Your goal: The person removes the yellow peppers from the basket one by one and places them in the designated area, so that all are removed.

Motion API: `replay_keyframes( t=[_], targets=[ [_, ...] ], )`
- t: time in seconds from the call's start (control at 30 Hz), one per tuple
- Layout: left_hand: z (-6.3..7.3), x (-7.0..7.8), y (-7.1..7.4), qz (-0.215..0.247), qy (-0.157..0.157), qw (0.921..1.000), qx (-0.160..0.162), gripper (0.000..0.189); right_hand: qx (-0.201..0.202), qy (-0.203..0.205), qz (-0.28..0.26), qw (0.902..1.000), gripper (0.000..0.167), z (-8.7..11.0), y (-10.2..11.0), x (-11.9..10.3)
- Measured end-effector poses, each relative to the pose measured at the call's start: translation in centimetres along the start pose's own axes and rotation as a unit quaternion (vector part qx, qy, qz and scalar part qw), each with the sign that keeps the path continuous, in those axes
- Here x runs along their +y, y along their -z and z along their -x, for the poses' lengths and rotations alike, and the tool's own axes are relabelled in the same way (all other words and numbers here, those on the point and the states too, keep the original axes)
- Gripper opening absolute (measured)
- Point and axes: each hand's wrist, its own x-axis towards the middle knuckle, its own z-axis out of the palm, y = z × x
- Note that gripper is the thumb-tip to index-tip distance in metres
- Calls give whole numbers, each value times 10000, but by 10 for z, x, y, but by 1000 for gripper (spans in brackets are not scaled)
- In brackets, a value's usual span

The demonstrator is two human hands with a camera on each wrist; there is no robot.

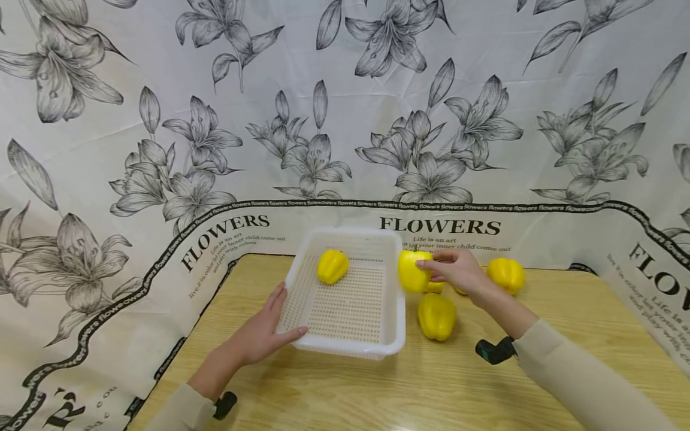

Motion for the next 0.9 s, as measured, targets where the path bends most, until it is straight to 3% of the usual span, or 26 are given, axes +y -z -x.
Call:
replay_keyframes(
  t=[0.37, 0.9],
  targets=[
    [1, -4, 0, -36, -11, 10000, -10, 113, -15, -248, 402, 9989, 90, 23, 27, 15],
    [0, -3, -1, 56, -23, 10000, -13, 111, -228, -225, 674, 9972, 85, 45, 66, 42]
  ],
)
